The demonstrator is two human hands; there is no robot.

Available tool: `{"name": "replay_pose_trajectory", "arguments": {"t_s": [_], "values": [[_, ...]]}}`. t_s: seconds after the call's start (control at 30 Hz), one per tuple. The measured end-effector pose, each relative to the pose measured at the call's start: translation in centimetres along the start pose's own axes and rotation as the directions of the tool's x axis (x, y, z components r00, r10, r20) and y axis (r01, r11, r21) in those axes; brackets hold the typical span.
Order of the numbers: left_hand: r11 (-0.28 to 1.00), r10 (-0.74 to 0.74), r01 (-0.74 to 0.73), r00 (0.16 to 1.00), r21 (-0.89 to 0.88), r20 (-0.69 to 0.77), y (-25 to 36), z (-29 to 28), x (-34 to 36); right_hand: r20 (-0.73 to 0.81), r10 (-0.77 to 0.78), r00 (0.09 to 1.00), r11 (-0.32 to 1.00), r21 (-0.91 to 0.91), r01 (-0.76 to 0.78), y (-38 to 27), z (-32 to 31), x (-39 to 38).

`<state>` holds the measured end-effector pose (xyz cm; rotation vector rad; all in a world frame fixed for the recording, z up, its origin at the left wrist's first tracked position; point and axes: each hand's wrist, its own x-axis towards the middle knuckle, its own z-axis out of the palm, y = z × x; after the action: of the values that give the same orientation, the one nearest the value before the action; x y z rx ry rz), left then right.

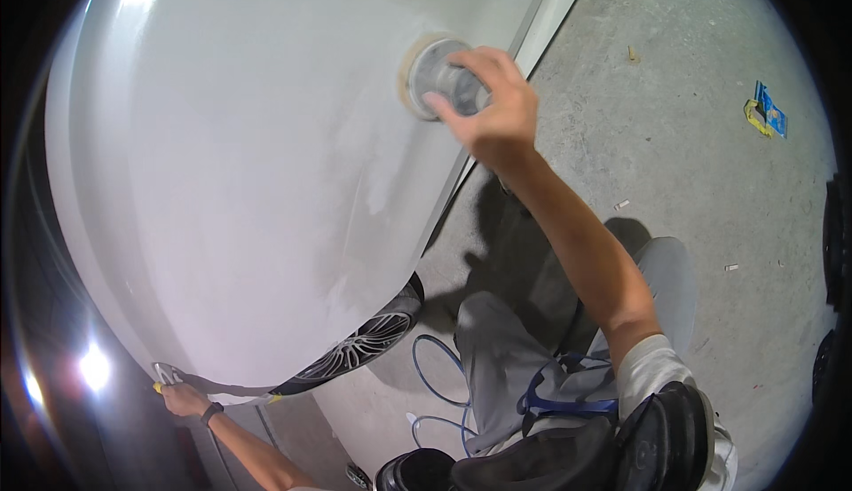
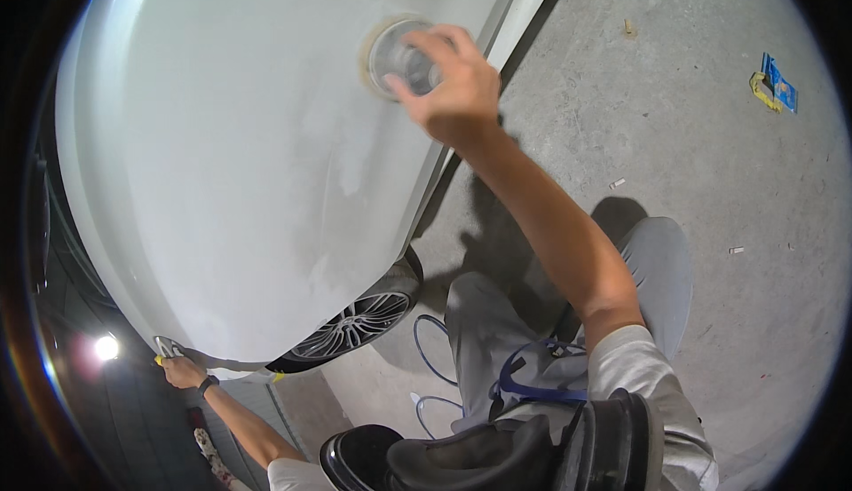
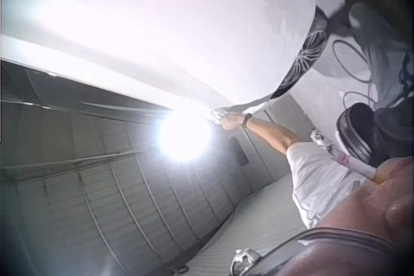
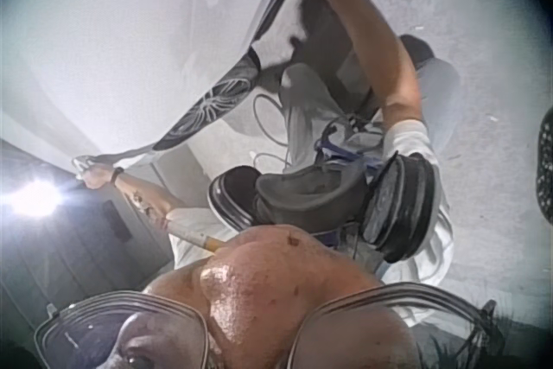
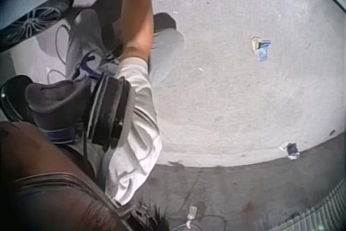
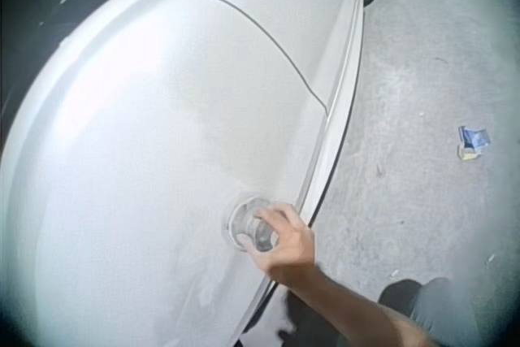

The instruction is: The person uses a rotary polisher to smooth the paint on the rear quarter panel of a white car. They hold a small yellow tool in the left hand while operating the polisher with the right hand, moving it in circular motions across the panel.

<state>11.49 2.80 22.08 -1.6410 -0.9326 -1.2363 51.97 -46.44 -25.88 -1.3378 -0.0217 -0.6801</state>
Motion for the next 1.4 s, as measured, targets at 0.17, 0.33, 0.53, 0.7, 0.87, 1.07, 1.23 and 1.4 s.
{"name": "replay_pose_trajectory", "arguments": {"t_s": [0.17,0.33,0.53,0.7,0.87,1.07,1.23,1.4], "values": [[0.974,0.126,-0.127,0.992,0.188,0.013,0.5,-0.5,0.0,-0.016,-0.014,1.000,1.000,-0.001,0.014,-0.4,0.4,-0.7],[0.992,-0.100,0.103,0.994,-0.077,0.031,1.7,-1.1,-0.4,0.030,-0.100,0.995,0.994,-0.034,0.101,-0.8,0.5,-1.7],[0.985,-0.131,0.137,0.989,-0.103,0.062,1.9,-1.3,-0.5,-0.057,0.014,0.998,0.999,-0.047,-0.017,-1.1,0.8,-2.2],[0.981,-0.152,0.155,0.988,-0.113,0.039,1.9,-1.1,-0.6,0.108,-0.145,0.983,0.987,-0.051,0.152,-1.0,0.8,-3.0],[0.994,-0.079,0.080,0.997,-0.078,0.026,1.1,-0.4,-0.5,0.091,-0.100,0.991,0.993,-0.054,0.105,-2.0,0.8,-3.4],[0.995,0.011,-0.009,1.000,0.102,-0.016,-0.2,0.5,0.0,0.088,-0.174,0.981,0.984,-0.019,0.176,-3.9,1.4,0.0],[0.998,-0.059,0.059,0.998,-0.015,0.002,0.8,-0.1,-0.4,0.093,-0.217,0.972,0.976,-0.009,0.219,-4.2,1.3,-1.5],[0.982,-0.130,0.128,0.992,-0.137,-0.004,2.3,-1.3,-0.9,0.152,-0.127,0.980,0.989,-0.059,0.138,-3.8,1.2,-3.2]]}}
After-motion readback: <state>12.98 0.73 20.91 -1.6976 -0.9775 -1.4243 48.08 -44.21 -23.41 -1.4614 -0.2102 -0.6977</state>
